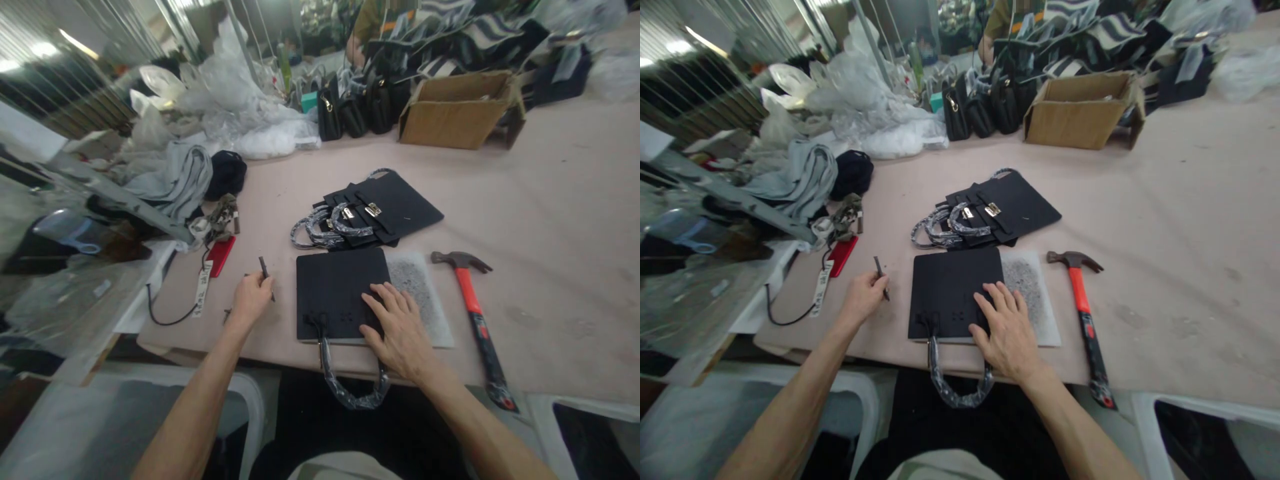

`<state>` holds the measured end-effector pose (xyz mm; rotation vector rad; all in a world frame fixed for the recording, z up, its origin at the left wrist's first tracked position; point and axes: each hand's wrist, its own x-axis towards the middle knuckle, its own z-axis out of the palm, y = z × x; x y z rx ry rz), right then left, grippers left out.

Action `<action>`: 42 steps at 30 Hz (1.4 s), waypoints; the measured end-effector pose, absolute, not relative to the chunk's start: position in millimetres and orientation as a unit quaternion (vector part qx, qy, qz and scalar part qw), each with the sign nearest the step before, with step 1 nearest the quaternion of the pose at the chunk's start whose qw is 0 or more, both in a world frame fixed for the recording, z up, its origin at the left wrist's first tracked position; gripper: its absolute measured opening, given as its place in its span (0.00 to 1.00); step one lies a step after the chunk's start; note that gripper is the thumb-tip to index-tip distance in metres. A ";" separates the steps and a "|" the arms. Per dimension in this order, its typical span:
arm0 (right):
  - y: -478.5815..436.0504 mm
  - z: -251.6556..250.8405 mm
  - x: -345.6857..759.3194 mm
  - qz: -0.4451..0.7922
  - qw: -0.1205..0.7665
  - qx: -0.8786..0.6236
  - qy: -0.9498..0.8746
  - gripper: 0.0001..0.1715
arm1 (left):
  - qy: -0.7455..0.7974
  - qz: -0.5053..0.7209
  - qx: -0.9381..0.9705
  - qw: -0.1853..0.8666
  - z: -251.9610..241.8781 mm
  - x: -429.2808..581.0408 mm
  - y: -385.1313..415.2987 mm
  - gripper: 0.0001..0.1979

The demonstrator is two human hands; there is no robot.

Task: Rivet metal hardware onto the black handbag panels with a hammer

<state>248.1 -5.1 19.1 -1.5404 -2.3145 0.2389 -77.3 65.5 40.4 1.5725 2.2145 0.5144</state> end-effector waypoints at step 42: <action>1.0 3.5 247.7 0.004 0.223 -0.537 -0.814 0.28 | 0.603 0.427 0.550 0.390 42.0 -22.3 15.0 0.18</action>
